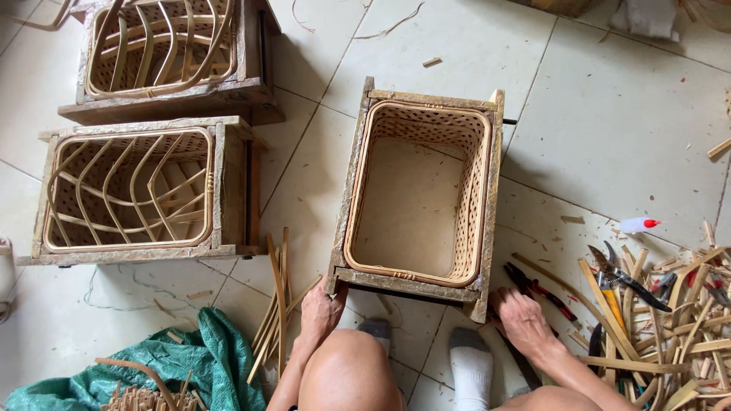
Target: The person inserts a bamboo strip into a wooden mold, hammers it into place, and secures it with glue. They then insert a curved bamboo frame into the basket, hammer it, and apply glue to the joints.
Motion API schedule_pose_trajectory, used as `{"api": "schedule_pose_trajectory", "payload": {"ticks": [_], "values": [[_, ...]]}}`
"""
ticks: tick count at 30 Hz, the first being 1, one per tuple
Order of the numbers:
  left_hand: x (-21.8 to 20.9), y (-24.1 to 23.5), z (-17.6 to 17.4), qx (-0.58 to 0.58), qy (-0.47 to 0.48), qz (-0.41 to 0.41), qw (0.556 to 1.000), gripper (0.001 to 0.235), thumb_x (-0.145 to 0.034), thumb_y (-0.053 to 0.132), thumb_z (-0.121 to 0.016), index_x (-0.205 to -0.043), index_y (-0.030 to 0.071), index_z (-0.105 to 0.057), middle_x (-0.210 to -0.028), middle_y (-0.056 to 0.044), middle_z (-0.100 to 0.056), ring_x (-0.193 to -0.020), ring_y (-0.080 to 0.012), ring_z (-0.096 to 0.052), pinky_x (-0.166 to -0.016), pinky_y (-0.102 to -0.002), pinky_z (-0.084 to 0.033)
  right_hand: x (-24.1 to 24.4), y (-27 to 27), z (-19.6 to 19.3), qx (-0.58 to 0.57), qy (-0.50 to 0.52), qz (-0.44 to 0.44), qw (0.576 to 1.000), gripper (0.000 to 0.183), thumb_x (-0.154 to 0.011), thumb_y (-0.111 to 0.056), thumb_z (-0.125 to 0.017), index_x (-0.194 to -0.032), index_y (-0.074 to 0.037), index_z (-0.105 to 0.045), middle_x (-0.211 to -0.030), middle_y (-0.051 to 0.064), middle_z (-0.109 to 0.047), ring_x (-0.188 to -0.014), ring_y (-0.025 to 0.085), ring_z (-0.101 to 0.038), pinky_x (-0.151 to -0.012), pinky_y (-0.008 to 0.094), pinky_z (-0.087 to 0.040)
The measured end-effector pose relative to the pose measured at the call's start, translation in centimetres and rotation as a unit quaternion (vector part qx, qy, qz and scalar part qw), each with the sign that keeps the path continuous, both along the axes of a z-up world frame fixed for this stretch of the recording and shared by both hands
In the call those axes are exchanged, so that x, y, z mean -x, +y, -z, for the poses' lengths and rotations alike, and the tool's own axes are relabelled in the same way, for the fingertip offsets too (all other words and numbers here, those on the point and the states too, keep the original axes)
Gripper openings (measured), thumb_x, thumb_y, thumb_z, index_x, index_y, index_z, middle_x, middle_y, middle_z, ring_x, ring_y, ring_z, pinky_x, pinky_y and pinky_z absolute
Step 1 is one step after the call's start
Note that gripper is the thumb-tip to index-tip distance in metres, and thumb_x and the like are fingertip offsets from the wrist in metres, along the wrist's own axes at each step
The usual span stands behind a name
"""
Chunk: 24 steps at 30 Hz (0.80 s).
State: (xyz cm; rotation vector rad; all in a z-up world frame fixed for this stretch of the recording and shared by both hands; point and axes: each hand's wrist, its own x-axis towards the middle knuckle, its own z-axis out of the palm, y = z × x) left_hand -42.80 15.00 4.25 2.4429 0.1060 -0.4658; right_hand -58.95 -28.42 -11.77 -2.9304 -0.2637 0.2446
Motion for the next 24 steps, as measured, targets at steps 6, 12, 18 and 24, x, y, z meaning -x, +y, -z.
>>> {"api": "schedule_pose_trajectory", "payload": {"ticks": [6, 12, 18, 24], "values": [[-0.1, 0.5, 0.9, 0.008, -0.021, 0.01, 1.0, 0.033, -0.091, 0.035, -0.062, -0.115, 0.013, -0.067, -0.094, -0.023, -0.073, -0.093, -0.0461, -0.067, -0.081, -0.053, -0.052, -1.3, -3.9, -1.4, 0.075, 0.32, 0.167, 0.929, 0.015, -0.085, -0.003, -0.067, -0.1, -0.003, -0.071, -0.108, 0.019, -0.072, -0.104, 0.034, -0.071, -0.09, 0.047, -0.058], [0.5, 0.9, 2.2, -0.02, 0.037, -0.002, 0.999, 0.036, -0.093, 0.041, -0.063, -0.115, 0.013, -0.067, -0.092, -0.024, -0.073, -0.09, -0.0458, -0.069, -0.08, -0.052, -0.053, -3.9, -4.3, -3.1, -0.018, 0.272, 0.304, 0.913, 0.019, -0.095, -0.005, -0.066, -0.11, 0.002, -0.075, -0.106, 0.026, -0.077, -0.096, 0.039, -0.078, -0.086, 0.051, -0.063], [3.2, -2.5, 2.3, -0.041, 0.05, -0.025, 0.998, 0.039, -0.091, 0.045, -0.066, -0.117, 0.017, -0.069, -0.095, -0.022, -0.073, -0.094, -0.0453, -0.068, -0.083, -0.052, -0.051, -3.2, -4.5, -7.7, -0.12, 0.186, 0.367, 0.903, 0.039, -0.095, -0.019, -0.068, -0.13, -0.002, -0.062, -0.132, 0.025, -0.065, -0.114, 0.04, -0.065, -0.099, 0.054, -0.052], [3.8, -4.4, 2.2, -0.028, 0.06, -0.024, 0.997, 0.039, -0.091, 0.046, -0.066, -0.119, 0.018, -0.068, -0.097, -0.022, -0.073, -0.095, -0.0445, -0.068, -0.084, -0.052, -0.052, -1.2, 1.0, -5.5, 0.077, 0.235, 0.109, 0.963, 0.041, -0.075, -0.037, -0.088, -0.052, -0.007, -0.071, -0.139, 0.035, -0.051, -0.141, 0.037, -0.047, -0.119, 0.048, -0.024]]}}
